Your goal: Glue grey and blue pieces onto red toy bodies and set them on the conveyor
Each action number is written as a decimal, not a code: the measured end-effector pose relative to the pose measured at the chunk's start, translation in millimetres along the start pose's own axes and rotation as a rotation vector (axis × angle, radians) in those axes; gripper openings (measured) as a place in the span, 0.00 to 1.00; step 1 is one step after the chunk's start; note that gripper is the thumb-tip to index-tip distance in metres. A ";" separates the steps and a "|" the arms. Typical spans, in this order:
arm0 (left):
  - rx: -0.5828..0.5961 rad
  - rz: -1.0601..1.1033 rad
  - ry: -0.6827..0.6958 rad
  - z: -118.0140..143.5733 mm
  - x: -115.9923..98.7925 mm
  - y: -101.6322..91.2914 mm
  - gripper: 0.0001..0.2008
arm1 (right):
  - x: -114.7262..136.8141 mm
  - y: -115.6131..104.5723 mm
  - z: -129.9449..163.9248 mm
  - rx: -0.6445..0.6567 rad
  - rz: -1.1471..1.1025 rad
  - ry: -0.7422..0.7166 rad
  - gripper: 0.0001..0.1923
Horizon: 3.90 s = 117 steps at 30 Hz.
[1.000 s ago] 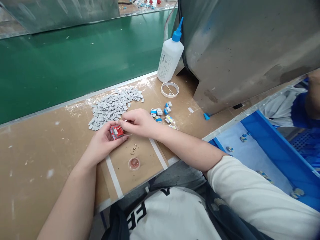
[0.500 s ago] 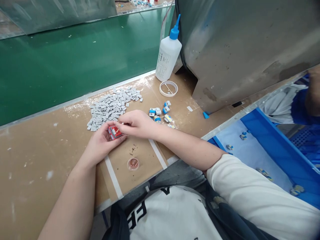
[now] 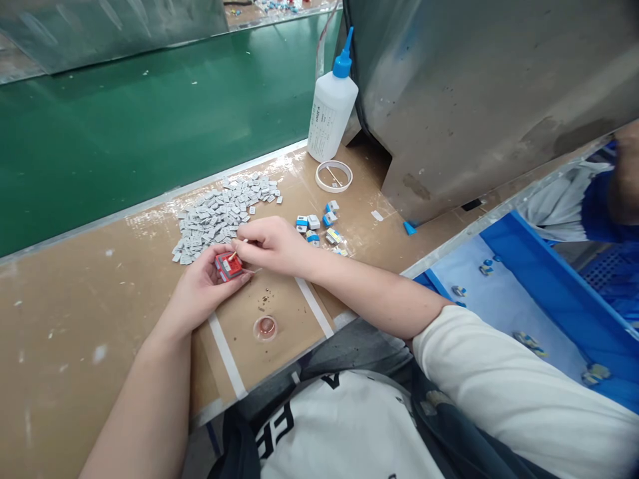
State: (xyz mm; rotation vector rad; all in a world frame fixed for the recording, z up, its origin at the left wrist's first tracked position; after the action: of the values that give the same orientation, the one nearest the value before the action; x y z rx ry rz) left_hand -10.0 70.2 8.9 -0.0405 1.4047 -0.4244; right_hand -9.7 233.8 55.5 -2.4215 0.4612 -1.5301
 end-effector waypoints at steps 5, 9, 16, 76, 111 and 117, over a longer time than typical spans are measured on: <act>0.000 -0.023 0.016 -0.4 2.1 -1.0 0.34 | -1.0 0.7 0.1 0.007 0.004 0.003 0.20; 0.003 -0.023 0.021 -0.5 2.7 -1.3 0.35 | -1.2 0.5 -0.4 0.012 0.048 0.000 0.19; 0.001 -0.020 0.009 0.9 -3.1 0.1 0.33 | 3.8 0.0 -0.5 0.039 0.073 0.000 0.17; -0.005 -0.082 0.050 0.8 -3.0 -1.2 0.30 | 4.1 4.7 3.9 0.044 -0.066 -0.049 0.21; 0.014 0.118 0.004 -1.0 -1.8 -4.3 0.32 | 7.3 2.6 -1.3 0.094 -0.004 0.013 0.23; 0.005 0.101 0.009 -0.2 -4.5 -3.7 0.31 | 12.7 0.7 -0.2 0.110 0.049 -0.086 0.23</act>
State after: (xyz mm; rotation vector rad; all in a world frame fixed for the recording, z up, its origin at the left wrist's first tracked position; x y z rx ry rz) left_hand -11.6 68.2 14.1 0.0365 1.4083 -0.3446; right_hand -4.9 228.2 65.9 -2.3633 0.4052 -1.3881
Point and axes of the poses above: each hand's wrist, its own z-axis away from the middle knuckle, its own y-axis out of the palm, x = y × z, the point moved 7 cm from there along -z, towards the middle knuckle, and after that the axes turned 15 degrees about -x, right-handed, at the moved point
